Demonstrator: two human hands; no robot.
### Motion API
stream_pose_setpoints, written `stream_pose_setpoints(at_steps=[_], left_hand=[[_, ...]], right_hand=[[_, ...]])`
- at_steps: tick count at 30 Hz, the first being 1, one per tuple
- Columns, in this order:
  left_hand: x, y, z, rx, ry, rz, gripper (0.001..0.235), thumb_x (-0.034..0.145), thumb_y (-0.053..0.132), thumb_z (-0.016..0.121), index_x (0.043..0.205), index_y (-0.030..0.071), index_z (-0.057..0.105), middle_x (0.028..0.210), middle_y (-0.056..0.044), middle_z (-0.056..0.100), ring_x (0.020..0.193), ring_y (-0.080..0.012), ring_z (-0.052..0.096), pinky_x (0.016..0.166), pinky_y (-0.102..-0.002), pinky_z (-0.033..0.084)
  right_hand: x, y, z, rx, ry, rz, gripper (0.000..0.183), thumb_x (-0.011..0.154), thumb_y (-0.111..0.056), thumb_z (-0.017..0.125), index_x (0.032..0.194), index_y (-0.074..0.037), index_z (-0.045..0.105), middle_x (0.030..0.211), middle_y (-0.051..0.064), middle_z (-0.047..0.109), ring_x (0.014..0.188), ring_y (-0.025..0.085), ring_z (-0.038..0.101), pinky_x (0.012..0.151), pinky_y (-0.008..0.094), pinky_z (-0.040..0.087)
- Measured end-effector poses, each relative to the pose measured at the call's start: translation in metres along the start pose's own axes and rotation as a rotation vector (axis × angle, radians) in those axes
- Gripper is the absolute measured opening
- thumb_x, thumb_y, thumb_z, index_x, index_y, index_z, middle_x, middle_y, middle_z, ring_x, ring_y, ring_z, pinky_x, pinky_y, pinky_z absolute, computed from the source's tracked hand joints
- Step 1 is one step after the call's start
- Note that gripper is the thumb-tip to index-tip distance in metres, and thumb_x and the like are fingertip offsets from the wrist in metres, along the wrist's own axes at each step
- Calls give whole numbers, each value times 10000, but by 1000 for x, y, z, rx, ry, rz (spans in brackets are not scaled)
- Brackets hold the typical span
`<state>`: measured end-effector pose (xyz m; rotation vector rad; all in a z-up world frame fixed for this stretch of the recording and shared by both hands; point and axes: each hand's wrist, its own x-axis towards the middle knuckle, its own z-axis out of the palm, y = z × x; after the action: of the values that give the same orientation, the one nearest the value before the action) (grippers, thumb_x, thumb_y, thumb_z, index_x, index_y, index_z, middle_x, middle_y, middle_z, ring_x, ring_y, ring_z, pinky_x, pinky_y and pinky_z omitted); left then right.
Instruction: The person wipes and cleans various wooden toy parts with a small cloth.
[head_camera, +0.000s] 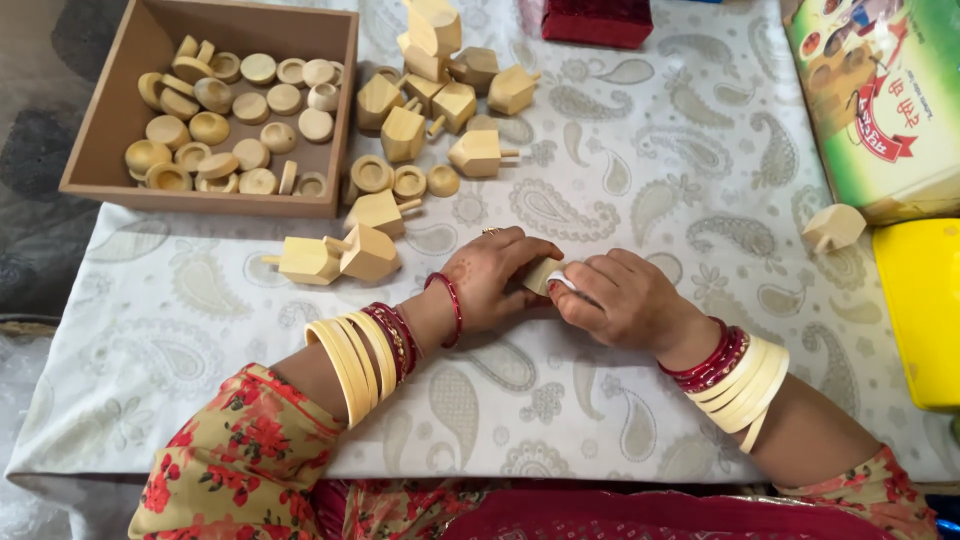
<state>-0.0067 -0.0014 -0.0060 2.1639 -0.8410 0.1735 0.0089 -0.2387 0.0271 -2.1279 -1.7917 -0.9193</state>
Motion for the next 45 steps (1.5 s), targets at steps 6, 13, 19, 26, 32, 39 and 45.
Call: stream_pose_setpoints(at_steps=[6, 13, 19, 26, 32, 39, 45], left_hand=[[6, 9, 4, 136, -87, -358, 521, 846, 403, 823, 1167, 78, 572, 1017, -138, 717, 1011, -322, 657, 890, -456, 513], [1, 14, -9, 97, 15, -331, 424, 740, 378, 867, 1024, 135, 668, 1081, -136, 644, 1037, -311, 640, 879, -404, 538], [3, 13, -4, 125, -31, 45, 620, 766, 348, 844, 1299, 104, 641, 1200, -131, 613, 1104, -357, 580, 979, -460, 469], [2, 7, 1, 249, 18, -80, 623, 745, 407, 865, 1221, 75, 639, 1127, -153, 601, 1082, -375, 577, 960, -477, 470], [-5, -2, 2, -91, -28, 28, 549, 798, 265, 812, 1286, 87, 635, 1213, -138, 657, 1162, -348, 628, 1011, -447, 504], [0, 0, 13, -58, -46, -41, 759, 739, 283, 884, 1410, 80, 594, 1260, -168, 652, 1151, -373, 605, 992, -459, 495], [-6, -1, 18, 51, 106, 22, 709, 773, 228, 843, 1422, 98, 589, 1300, -156, 663, 1192, -370, 607, 1036, -457, 502]], right_hand=[[-38, 10, 44, 941, 49, 1053, 17, 1062, -77, 607, 1065, -65, 595, 935, 84, 661, 778, 258, 627, 723, 323, 510], [-4, -3, 6, 191, 63, 271, 173, 888, -75, 691, 1041, -100, 616, 909, 94, 654, 805, 264, 650, 705, 365, 536], [-8, -2, 13, 98, 24, 64, 141, 964, -113, 718, 1009, -61, 595, 900, 84, 673, 784, 204, 666, 646, 336, 513], [-20, -7, 30, 843, 46, 878, 78, 999, -101, 680, 1034, -39, 649, 910, 48, 714, 831, 117, 656, 721, 284, 537], [3, -2, -5, 115, 86, 25, 96, 955, -91, 711, 1037, -104, 663, 934, 51, 674, 770, 202, 660, 649, 332, 528], [-3, -8, 9, 330, 51, 473, 107, 916, -154, 724, 948, -89, 645, 797, 63, 647, 654, 211, 631, 581, 342, 502], [-34, -8, 39, 1387, 100, 1139, 101, 1024, -96, 605, 962, -17, 591, 790, 30, 648, 618, 59, 549, 518, 221, 447]])
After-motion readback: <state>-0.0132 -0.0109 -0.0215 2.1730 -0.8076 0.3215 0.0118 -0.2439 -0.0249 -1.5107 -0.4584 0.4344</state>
